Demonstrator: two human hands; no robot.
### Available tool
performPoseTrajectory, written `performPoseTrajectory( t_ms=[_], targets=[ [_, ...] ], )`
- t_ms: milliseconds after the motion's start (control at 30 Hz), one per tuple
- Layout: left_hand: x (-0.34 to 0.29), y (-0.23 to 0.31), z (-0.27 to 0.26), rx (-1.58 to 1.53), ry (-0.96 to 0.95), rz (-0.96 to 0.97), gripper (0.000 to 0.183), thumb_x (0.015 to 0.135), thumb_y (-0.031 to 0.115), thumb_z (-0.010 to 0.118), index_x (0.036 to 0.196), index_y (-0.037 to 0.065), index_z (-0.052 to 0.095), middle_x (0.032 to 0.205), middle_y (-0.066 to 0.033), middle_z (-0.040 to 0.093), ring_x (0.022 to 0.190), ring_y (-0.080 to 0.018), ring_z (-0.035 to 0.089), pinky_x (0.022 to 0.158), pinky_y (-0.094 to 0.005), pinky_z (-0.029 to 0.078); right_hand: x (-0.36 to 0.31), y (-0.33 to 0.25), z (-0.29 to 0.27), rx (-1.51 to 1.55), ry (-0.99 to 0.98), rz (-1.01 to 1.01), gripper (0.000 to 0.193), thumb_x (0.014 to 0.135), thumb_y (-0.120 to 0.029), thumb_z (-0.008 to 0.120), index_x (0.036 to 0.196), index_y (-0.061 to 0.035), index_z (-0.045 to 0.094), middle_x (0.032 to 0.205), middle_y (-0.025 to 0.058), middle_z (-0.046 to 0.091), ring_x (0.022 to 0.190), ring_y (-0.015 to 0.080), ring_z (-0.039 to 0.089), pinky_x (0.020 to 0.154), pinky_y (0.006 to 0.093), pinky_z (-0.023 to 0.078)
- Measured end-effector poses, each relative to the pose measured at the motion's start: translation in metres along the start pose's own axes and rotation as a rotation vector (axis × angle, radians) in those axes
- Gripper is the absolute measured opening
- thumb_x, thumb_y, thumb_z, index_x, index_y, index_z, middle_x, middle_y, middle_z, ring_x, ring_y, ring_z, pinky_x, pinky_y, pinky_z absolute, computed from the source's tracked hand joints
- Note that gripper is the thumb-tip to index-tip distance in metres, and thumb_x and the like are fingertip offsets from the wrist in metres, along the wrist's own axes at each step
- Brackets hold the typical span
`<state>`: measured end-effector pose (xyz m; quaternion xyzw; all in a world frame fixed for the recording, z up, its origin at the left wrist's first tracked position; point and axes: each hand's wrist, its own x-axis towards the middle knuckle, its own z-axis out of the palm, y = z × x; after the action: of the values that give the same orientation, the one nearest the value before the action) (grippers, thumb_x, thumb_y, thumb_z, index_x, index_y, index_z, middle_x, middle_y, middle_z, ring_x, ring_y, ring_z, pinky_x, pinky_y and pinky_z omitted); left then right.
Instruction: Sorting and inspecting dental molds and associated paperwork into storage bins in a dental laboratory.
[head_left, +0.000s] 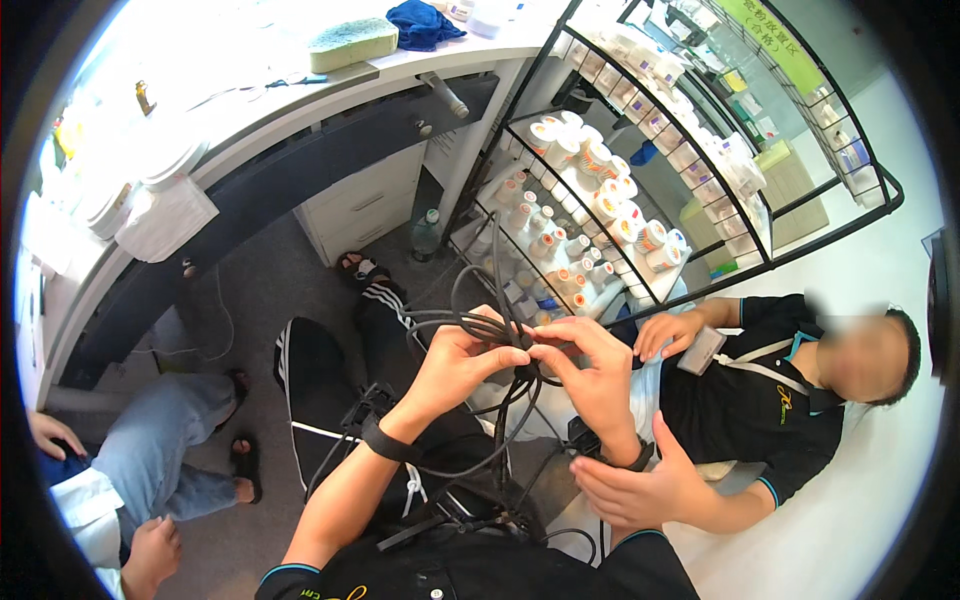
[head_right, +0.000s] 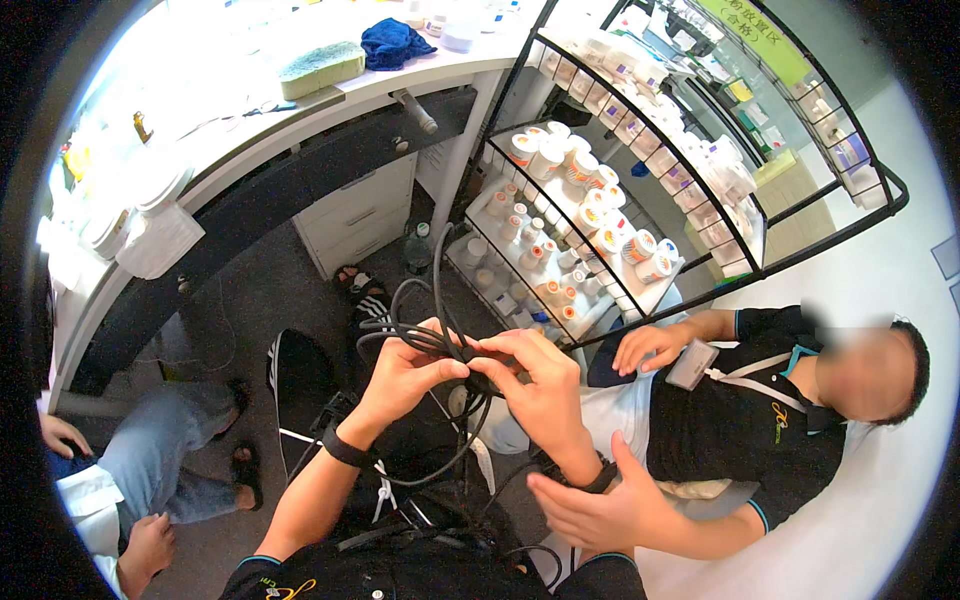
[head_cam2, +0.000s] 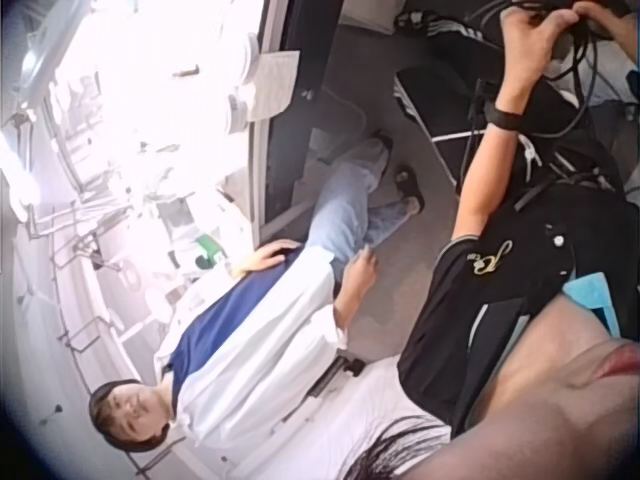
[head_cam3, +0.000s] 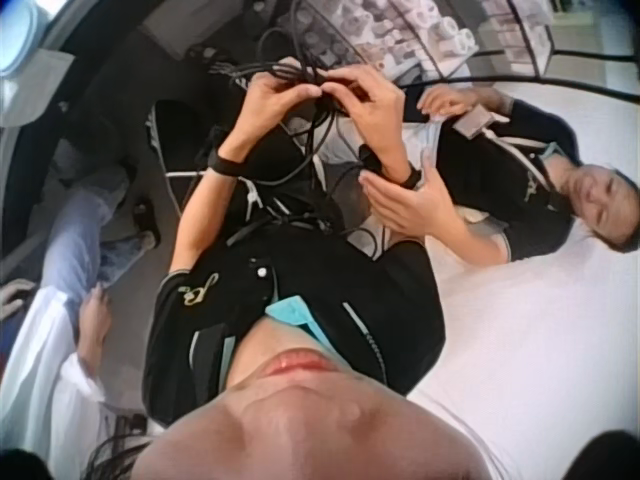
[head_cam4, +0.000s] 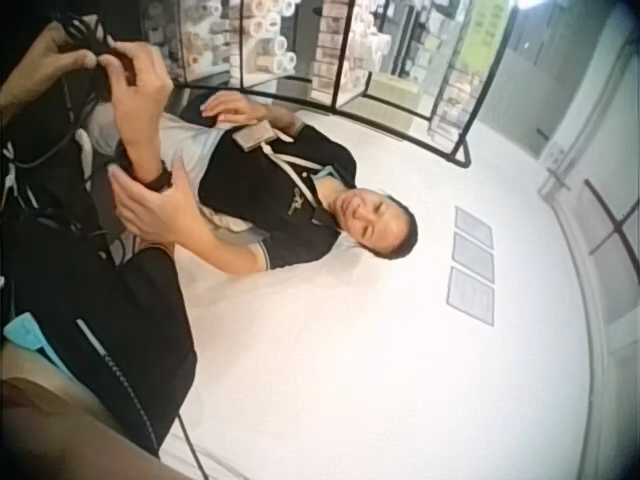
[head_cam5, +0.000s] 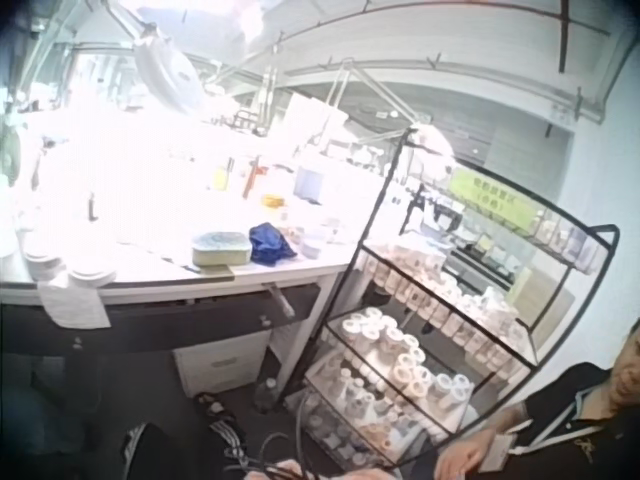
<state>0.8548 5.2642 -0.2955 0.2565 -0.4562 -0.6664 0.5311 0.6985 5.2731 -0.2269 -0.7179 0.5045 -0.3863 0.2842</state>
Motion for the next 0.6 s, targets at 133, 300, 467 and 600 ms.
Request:
performPoseTrajectory(
  t_ms=[133,300,467,600],
  targets=[
    [0.002,0.015,0.001,0.417,-0.025,0.007,0.017,0.069,0.006,0.069,0.083,0.0,0.062,0.075,-0.0017,0.053,0.075,-0.0099,0.053,0.064,-0.0239,0.042,0.002,0.0,-0.011,-0.068,-0.082,-0.054,0.016,0.07,-0.001,0.066,0.086,-0.0006,0.064,0.084,0.0089,0.062,0.07,0.0136,0.06,0.059,0.0218,0.047],
    [-0.004,0.022,0.004,0.652,-0.064,0.116,0.018,0.066,0.009,0.072,0.08,0.0,0.063,0.074,-0.0044,0.052,0.068,-0.0128,0.053,0.057,-0.026,0.042,0.008,-0.001,-0.018,-0.034,-0.278,-0.029,0.01,0.072,-0.001,0.064,0.082,0.0018,0.063,0.084,0.0086,0.061,0.072,0.014,0.061,0.061,0.0218,0.048],
    [-0.004,0.022,0.012,0.641,-0.117,0.212,0.021,0.066,0.008,0.071,0.084,0.001,0.064,0.074,-0.0044,0.052,0.068,-0.0144,0.052,0.059,-0.027,0.043,0.001,0.003,-0.027,-0.008,-0.252,-0.051,0.008,0.071,-0.005,0.064,0.077,-0.0019,0.063,0.085,0.0069,0.059,0.071,0.0155,0.058,0.061,0.0248,0.045],
    [-0.007,0.035,0.021,0.696,-0.098,0.201,0.026,0.064,0.009,0.073,0.088,0.002,0.065,0.072,-0.0049,0.052,0.066,-0.0149,0.05,0.06,-0.0276,0.042,-0.007,-0.002,-0.027,-0.177,-0.151,-0.306,0.014,0.068,-0.002,0.064,0.082,-0.001,0.061,0.086,0.0083,0.058,0.074,0.0208,0.058,0.063,0.028,0.047]
  ],
)
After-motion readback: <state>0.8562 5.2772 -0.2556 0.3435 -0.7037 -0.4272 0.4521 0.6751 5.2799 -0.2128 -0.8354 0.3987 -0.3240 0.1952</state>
